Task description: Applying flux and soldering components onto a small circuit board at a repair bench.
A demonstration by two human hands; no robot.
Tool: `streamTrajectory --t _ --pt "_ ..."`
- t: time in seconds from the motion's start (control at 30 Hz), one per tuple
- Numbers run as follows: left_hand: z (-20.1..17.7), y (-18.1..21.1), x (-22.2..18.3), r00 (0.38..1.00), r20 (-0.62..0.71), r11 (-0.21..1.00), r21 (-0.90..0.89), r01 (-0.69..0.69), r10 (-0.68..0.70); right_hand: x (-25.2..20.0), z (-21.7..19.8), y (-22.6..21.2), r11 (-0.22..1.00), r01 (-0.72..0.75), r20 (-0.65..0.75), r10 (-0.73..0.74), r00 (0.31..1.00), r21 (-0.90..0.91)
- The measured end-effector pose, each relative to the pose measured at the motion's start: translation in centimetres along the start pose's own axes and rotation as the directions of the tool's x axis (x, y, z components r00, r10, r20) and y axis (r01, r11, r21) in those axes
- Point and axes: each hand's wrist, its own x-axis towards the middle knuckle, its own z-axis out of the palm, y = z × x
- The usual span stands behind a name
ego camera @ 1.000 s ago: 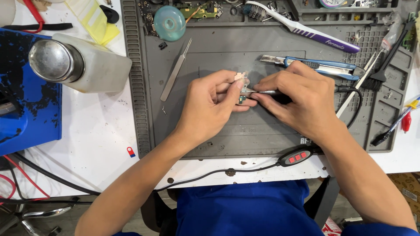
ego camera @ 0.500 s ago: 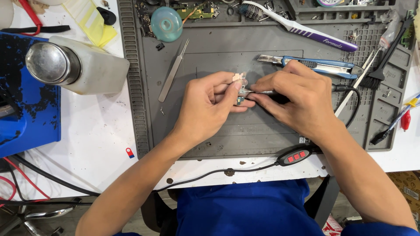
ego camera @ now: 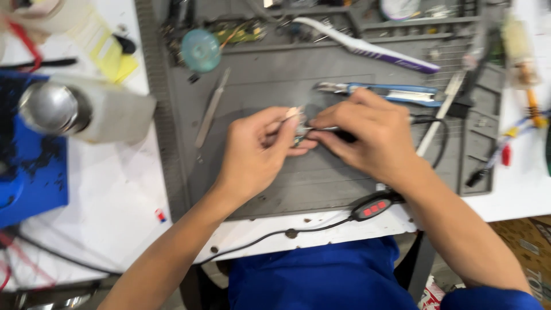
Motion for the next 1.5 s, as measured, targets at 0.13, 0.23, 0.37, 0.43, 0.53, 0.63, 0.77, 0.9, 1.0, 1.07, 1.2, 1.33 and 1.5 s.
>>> streamTrajectory --t 0.13,0.23,0.37,0.43,0.53,0.63,0.77,0.9,1.0,1.07,1.2,1.33,1.5 --pt "0.0 0.3 -0.5 0.988 0.081 0.983 0.119 -0.139 0.130 -0.9 0.2 0.4 0.996 -0.013 -0.011 0.012 1.000 -0.091" --pt "0.7 0.6 -0.4 0.999 0.008 0.952 0.304 -0.037 0.036 -1.8 -0.1 1.3 0.996 -0.014 -0.045 0.010 0.999 -0.083" --pt "2.2 0.7 -0.3 0.990 -0.139 0.966 0.251 0.062 -0.027 -2.7 0.3 1.4 0.990 -0.073 -0.089 0.063 0.994 -0.117" --pt "3.0 1.4 -0.3 0.973 -0.206 0.952 0.261 0.160 -0.107 -2.8 0.4 1.4 0.987 -0.074 -0.114 0.058 0.992 -0.140" --pt "2.8 1.1 -0.3 0.963 -0.250 0.951 0.259 0.167 -0.101 -2.7 0.6 1.2 0.993 -0.079 -0.124 0.067 0.990 -0.091" --pt "2.4 0.5 -0.2 0.976 -0.211 0.960 0.258 0.113 -0.058 -2.9 0.5 1.2 0.997 -0.069 -0.127 0.063 0.990 -0.039" --pt "1.6 -0.7 0.0 0.966 -0.237 0.951 0.263 0.164 -0.101 -3.4 1.4 1.5 0.994 -0.103 -0.123 0.098 0.987 -0.036" --pt "1.3 -0.3 0.2 0.963 -0.229 0.944 0.259 0.204 -0.145 -3.4 2.1 1.5 0.992 -0.104 -0.159 0.092 0.983 -0.073" --pt "0.9 -1.0 0.3 0.972 -0.206 0.953 0.257 0.162 -0.110 -3.4 2.2 1.4 0.988 -0.141 -0.136 0.132 0.982 -0.059" --pt "0.2 -2.0 0.7 0.976 -0.194 0.957 0.247 0.151 -0.104 -3.4 2.2 1.4 0.989 -0.132 -0.142 0.122 0.982 -0.063" --pt "0.0 -1.6 1.3 0.963 -0.174 0.937 0.249 0.243 -0.203 -3.4 1.9 1.4 0.992 -0.104 -0.158 0.092 0.983 -0.067" --pt "-1.4 -2.5 2.8 0.916 -0.163 0.887 0.236 0.397 -0.366 -3.5 1.9 1.5 0.994 -0.090 -0.167 0.080 0.983 -0.056" --pt "-1.8 -3.7 3.4 0.909 -0.179 0.897 0.174 0.406 -0.376 -3.7 2.0 1.5 0.997 -0.076 -0.167 0.070 0.983 -0.032"
